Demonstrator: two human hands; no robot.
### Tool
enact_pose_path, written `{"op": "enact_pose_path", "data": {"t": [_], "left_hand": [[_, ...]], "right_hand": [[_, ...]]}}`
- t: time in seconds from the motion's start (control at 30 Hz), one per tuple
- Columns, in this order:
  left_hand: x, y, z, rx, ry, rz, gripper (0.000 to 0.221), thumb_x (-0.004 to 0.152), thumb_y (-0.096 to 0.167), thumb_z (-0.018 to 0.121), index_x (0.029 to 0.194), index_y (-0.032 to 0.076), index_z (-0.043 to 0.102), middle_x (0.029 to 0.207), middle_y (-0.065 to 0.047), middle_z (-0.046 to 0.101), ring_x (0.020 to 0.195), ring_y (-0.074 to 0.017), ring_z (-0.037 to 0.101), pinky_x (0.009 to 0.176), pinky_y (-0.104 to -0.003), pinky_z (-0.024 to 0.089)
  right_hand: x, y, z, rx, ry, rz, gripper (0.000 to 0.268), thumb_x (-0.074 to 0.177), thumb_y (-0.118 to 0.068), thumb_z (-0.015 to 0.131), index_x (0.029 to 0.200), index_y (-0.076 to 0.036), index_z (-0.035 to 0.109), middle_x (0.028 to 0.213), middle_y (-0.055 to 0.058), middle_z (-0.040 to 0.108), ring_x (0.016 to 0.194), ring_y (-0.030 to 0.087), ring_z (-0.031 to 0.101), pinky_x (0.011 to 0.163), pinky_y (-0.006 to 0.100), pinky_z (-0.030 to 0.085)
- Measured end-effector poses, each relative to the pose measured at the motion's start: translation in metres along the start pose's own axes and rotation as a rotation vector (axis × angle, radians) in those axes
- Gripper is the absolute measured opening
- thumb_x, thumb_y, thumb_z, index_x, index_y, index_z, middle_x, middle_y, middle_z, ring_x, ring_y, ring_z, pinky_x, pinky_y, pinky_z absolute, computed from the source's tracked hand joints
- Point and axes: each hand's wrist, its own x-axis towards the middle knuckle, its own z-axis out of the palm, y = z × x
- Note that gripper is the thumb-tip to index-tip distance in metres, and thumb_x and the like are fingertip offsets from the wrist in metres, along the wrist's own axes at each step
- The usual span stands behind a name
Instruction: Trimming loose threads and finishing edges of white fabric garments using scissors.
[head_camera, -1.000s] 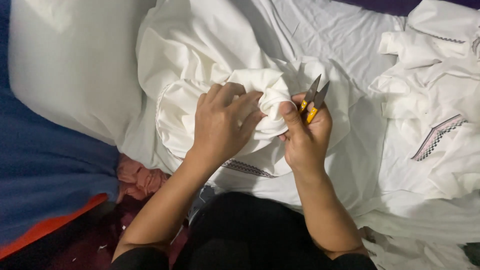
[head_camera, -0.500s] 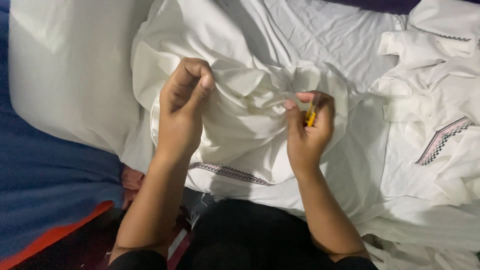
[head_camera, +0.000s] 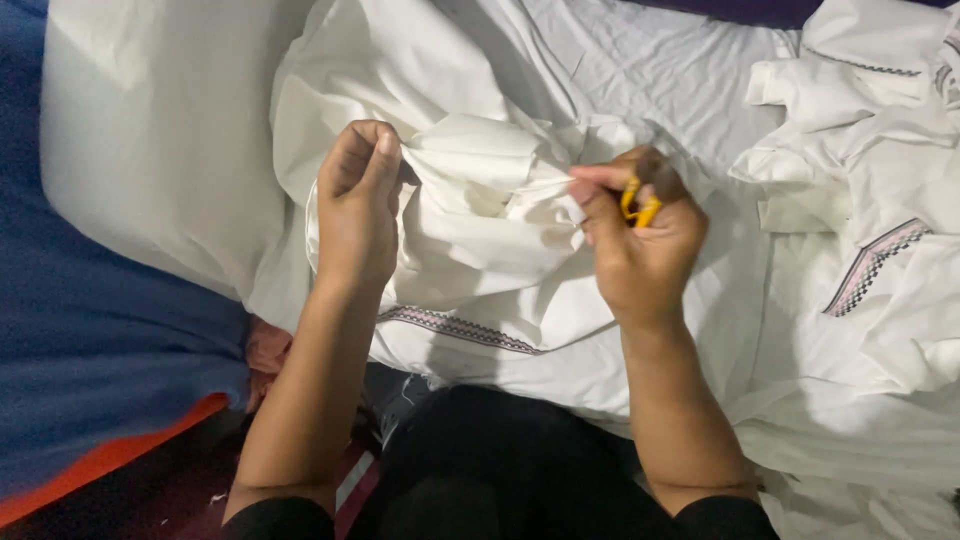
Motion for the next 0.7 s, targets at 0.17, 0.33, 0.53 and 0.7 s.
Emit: {"op": "enact_pose_path", "data": {"t": [0.17, 0.33, 0.53, 0.7], "left_hand": [[-0.016, 0.015, 0.016, 0.317, 0.016, 0.151, 0.014, 0.108, 0.014, 0.055, 0.098, 0.004, 0.055, 0.088, -0.004, 0.051, 0.079, -0.0176, 0.055, 0.073, -0.030, 0.049], [-0.046, 0.036, 0.018, 0.919, 0.061, 0.699, 0.037, 0.100, 0.047, 0.063, 0.094, 0.010, 0.058, 0.076, -0.001, 0.047, 0.065, -0.0216, 0.048, 0.066, -0.038, 0.042], [-0.051, 0.008, 0.030, 0.944, -0.096, 0.387, 0.024, 0.086, 0.013, 0.080, 0.106, 0.011, 0.066, 0.087, -0.008, 0.066, 0.074, -0.0336, 0.069, 0.068, -0.044, 0.055], [-0.026, 0.020, 0.023, 0.183, -0.041, -0.062, 0.005, 0.100, 0.008, 0.065, 0.097, 0.005, 0.068, 0.071, 0.001, 0.059, 0.064, -0.0069, 0.053, 0.061, -0.020, 0.044]], "right_hand": [[0.000, -0.006, 0.007, 0.170, 0.096, 0.083, 0.014, 0.100, -0.002, 0.070, 0.099, 0.011, 0.064, 0.080, 0.009, 0.054, 0.046, 0.011, 0.050, 0.044, 0.023, 0.048], [-0.012, -0.001, 0.011, 0.177, 0.127, 0.196, 0.018, 0.102, -0.006, 0.066, 0.103, 0.011, 0.061, 0.079, 0.007, 0.052, 0.046, 0.008, 0.051, 0.043, 0.023, 0.050], [-0.015, -0.010, 0.006, 0.321, 0.136, 0.195, 0.021, 0.101, -0.011, 0.067, 0.103, 0.008, 0.058, 0.087, 0.007, 0.053, 0.050, 0.007, 0.048, 0.043, 0.022, 0.049], [0.001, 0.036, -0.010, 0.034, 0.265, 0.264, 0.009, 0.103, -0.009, 0.063, 0.099, -0.003, 0.058, 0.079, 0.002, 0.048, 0.049, 0.009, 0.045, 0.042, 0.022, 0.042]]}}
